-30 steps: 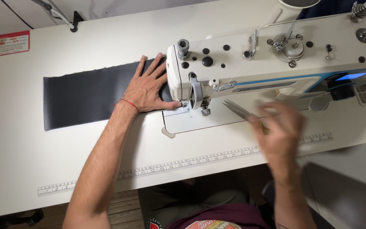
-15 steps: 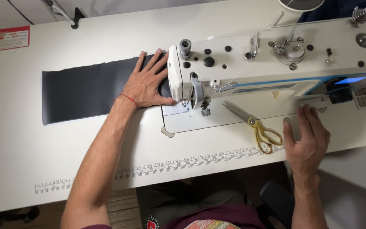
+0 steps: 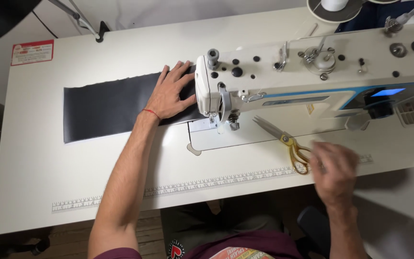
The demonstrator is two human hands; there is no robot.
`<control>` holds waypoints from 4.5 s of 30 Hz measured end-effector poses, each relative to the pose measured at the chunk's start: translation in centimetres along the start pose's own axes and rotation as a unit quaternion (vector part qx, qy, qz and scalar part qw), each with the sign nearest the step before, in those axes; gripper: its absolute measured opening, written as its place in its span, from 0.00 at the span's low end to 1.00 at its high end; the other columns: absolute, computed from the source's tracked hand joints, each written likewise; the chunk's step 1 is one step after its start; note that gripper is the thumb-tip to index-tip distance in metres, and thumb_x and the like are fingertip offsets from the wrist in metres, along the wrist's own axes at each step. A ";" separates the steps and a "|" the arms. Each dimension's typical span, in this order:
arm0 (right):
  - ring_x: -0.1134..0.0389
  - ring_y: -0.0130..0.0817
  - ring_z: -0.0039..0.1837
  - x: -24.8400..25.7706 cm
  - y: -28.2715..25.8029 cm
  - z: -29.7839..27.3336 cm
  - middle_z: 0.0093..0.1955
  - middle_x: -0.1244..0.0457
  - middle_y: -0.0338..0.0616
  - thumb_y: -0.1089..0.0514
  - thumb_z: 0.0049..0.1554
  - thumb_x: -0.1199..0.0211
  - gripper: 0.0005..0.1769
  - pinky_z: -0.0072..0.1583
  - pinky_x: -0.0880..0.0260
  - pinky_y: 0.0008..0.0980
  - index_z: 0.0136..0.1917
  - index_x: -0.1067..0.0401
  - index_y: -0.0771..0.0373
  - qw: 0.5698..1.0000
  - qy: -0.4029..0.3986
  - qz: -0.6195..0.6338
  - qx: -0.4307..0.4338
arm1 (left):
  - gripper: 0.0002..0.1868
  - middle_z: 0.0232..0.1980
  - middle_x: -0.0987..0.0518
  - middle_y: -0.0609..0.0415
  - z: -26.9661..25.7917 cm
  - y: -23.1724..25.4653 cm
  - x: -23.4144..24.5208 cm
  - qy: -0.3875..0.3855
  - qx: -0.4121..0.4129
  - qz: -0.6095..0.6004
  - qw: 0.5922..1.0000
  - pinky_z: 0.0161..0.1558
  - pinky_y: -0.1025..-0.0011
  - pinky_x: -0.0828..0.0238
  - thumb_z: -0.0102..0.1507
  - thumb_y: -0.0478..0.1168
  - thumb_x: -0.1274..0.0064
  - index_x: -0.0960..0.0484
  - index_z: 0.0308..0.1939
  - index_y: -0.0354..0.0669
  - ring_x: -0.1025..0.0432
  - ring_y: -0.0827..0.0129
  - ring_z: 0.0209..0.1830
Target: Sewing pieces of material together using an industrial sewing machine
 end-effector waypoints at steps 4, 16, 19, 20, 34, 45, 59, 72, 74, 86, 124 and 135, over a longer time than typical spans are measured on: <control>0.28 0.46 0.67 -0.2 -1.8 0.8 0.66 0.25 0.45 0.55 0.68 0.24 0.19 0.70 0.30 0.49 0.69 0.12 0.63 0.997 -0.075 0.030 -0.014 | 0.39 0.94 0.39 0.39 0.3 -1.0 -0.7 0.035 -0.034 0.076 0.996 0.91 0.36 0.64 0.76 0.68 0.49 0.23 0.80 0.45 0.50 0.43 0.96; 0.26 0.35 0.57 0.9 0.7 0.0 0.48 0.24 0.29 0.51 0.63 0.24 0.33 0.61 0.27 0.43 0.81 0.20 0.44 0.969 -0.225 -0.079 -0.062 | 0.47 0.93 0.37 0.50 1.3 -1.8 -1.1 0.010 -0.029 0.092 0.995 0.90 0.34 0.67 0.69 0.74 0.41 0.26 0.86 0.58 0.49 0.47 0.95; 0.25 0.39 0.59 1.3 0.0 -0.2 0.54 0.27 0.33 0.59 0.58 0.30 0.40 0.61 0.21 0.47 0.83 0.23 0.44 0.969 -0.209 -0.089 -0.097 | 0.49 0.93 0.35 0.51 1.4 -1.6 -0.7 0.012 -0.032 0.093 0.995 0.90 0.35 0.67 0.70 0.74 0.43 0.29 0.89 0.57 0.48 0.49 0.95; 0.24 0.37 0.61 1.8 -0.1 -0.2 0.56 0.26 0.32 0.61 0.59 0.29 0.40 0.61 0.21 0.45 0.84 0.25 0.47 0.969 -0.212 -0.036 -0.120 | 0.47 0.93 0.35 0.52 1.3 -1.7 -0.5 0.014 -0.026 0.089 0.996 0.90 0.33 0.67 0.69 0.74 0.42 0.25 0.86 0.57 0.47 0.50 0.95; 0.37 0.22 0.43 0.0 -17.9 2.5 0.45 0.36 0.26 0.32 0.72 0.46 0.24 0.50 0.34 0.27 0.73 0.28 0.42 0.588 -0.658 0.410 -0.232 | 0.67 0.72 0.27 0.48 -13.9 -8.5 8.1 0.082 0.260 0.104 0.956 0.76 0.48 0.43 0.57 0.78 0.31 0.35 0.93 0.54 0.33 0.48 0.72; 0.35 0.27 0.29 -11.9 -25.7 8.9 0.40 0.31 0.54 0.22 0.72 0.65 0.45 0.26 0.32 0.22 0.77 0.43 0.63 0.341 -0.547 0.689 -0.333 | 0.07 0.51 0.11 0.63 -17.7 -12.1 7.9 0.304 0.203 -0.263 0.893 0.60 0.77 0.26 0.78 0.44 0.35 0.11 0.54 0.46 0.20 0.78 0.51; 0.56 0.25 0.26 -16.7 -29.9 11.1 0.26 0.53 0.34 0.30 0.81 0.61 0.28 0.26 0.53 0.21 0.68 0.40 0.57 0.489 -0.346 0.687 -0.411 | 0.07 0.41 0.08 0.57 -18.1 -14.4 8.0 0.434 0.238 -0.349 0.796 0.45 0.80 0.19 0.74 0.41 0.27 0.03 0.54 0.46 0.22 0.84 0.38; 0.59 0.20 0.24 -23.8 -40.5 19.3 0.27 0.53 0.32 0.11 0.73 0.68 0.47 0.25 0.57 0.20 0.66 0.41 0.57 0.400 -0.475 0.726 -0.293 | 0.16 0.39 0.07 0.57 -17.9 -16.4 6.6 0.492 0.239 -0.360 0.756 0.44 0.81 0.17 0.66 0.38 0.21 0.04 0.57 0.51 0.20 0.85 0.35; 0.60 0.18 0.25 -25.9 -40.8 20.7 0.27 0.54 0.28 0.17 0.76 0.64 0.41 0.25 0.58 0.19 0.65 0.40 0.57 0.415 -0.448 0.734 -0.299 | 0.15 0.39 0.07 0.57 -18.2 -15.9 7.2 0.506 0.242 -0.355 0.748 0.44 0.81 0.17 0.66 0.37 0.21 0.03 0.57 0.50 0.21 0.85 0.35; 0.45 0.29 0.31 -14.4 -28.2 14.0 0.31 0.46 0.33 0.46 0.70 0.30 0.21 0.36 0.43 0.26 0.70 0.18 0.59 0.679 -0.535 0.476 -0.164 | 0.29 0.76 0.29 0.46 -21.6 -14.4 11.4 0.635 0.217 -0.115 0.733 0.75 0.54 0.24 0.70 0.23 0.28 0.18 0.72 0.47 0.27 0.50 0.74; 0.30 0.30 0.48 -4.8 -15.1 8.7 0.44 0.29 0.35 0.45 0.71 0.17 0.29 0.63 0.27 0.36 0.82 0.15 0.51 0.955 -0.241 0.102 -0.137 | 0.06 0.42 0.20 0.66 -46.7 9.8 9.5 0.683 0.333 -0.246 0.602 0.46 0.81 0.30 0.78 0.42 0.36 0.16 0.52 0.46 0.30 0.83 0.41; 0.26 0.50 0.65 -12.9 -26.7 9.0 0.67 0.29 0.51 0.49 0.57 0.26 0.51 0.63 0.29 0.49 0.91 0.36 0.39 0.960 -0.199 0.156 0.118 | 0.16 0.41 0.04 0.56 -28.5 17.5 11.7 0.518 0.127 -0.317 0.785 0.51 0.69 0.12 0.62 0.37 0.20 0.06 0.52 0.42 0.11 0.73 0.39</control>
Point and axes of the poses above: each hand's wrist, its own z-axis towards the middle knuckle, its own x-axis out of the back of the hand, y = z × x, the point moved 3 cm from there along z, towards the middle knuckle
